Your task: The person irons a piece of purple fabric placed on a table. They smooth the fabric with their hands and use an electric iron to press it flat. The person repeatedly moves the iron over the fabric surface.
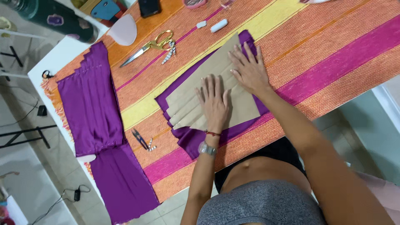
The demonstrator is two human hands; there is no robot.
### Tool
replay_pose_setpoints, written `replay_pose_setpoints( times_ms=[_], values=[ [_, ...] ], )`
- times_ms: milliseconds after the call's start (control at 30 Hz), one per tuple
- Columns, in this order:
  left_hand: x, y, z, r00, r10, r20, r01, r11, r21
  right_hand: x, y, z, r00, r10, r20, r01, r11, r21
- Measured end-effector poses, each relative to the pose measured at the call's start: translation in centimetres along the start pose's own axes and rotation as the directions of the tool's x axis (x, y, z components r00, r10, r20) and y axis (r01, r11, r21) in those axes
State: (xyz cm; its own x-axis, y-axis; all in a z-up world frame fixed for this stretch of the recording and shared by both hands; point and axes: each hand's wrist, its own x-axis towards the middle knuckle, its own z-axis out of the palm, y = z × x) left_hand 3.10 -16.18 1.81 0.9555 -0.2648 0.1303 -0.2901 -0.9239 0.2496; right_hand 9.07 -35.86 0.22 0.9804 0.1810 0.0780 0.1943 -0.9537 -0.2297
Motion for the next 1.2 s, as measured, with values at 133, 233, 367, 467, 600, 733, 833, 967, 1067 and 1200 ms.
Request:
replay_pose_setpoints(
  times_ms=[133,233,367,467,600,733,833,967,1067,1200],
  values=[
    [1.4,1.7,1.8,0.999,-0.046,0.011,0.046,0.999,-0.001,-0.1,0.4,1.1,0.993,-0.012,-0.121,0.011,1.0,-0.005],
    [1.6,1.6,2.0,0.996,-0.081,0.023,0.08,0.996,0.031,0.1,0.5,1.6,0.993,-0.007,-0.116,0.01,1.0,0.026],
    [1.7,1.3,2.4,0.997,-0.076,0.026,0.074,0.995,0.072,0.2,0.8,1.5,0.997,0.006,-0.078,-0.005,1.0,0.012],
    [1.7,2.2,2.2,0.996,-0.085,0.034,0.082,0.994,0.077,-0.4,3.4,0.8,1.0,0.009,-0.018,-0.008,1.0,0.01],
    [2.2,2.7,1.5,0.996,-0.088,0.035,0.084,0.991,0.104,-0.3,8.2,-0.2,1.0,0.014,-0.019,-0.013,0.997,0.074],
    [1.9,2.6,1.8,0.994,-0.105,0.042,0.101,0.99,0.104,-2.1,15.2,-0.9,0.999,0.048,-0.02,-0.048,0.999,-0.014],
    [1.9,2.5,2.2,0.994,-0.106,0.04,0.102,0.99,0.097,-4.3,22.0,-1.3,0.992,0.074,-0.099,-0.057,0.985,0.163],
    [1.9,2.3,2.6,0.992,-0.121,0.026,0.118,0.989,0.088,-7.5,30.7,-4.0,0.966,0.17,-0.196,-0.156,0.984,0.086],
    [1.6,2.4,2.6,0.991,-0.128,0.034,0.125,0.989,0.079,-10.5,37.3,-3.4,0.899,0.337,-0.279,-0.317,0.941,0.114],
    [1.7,2.6,2.2,0.994,-0.107,0.006,0.107,0.992,0.074,-9.4,36.0,-6.7,0.755,0.51,-0.412,-0.393,0.855,0.338]
  ],
)
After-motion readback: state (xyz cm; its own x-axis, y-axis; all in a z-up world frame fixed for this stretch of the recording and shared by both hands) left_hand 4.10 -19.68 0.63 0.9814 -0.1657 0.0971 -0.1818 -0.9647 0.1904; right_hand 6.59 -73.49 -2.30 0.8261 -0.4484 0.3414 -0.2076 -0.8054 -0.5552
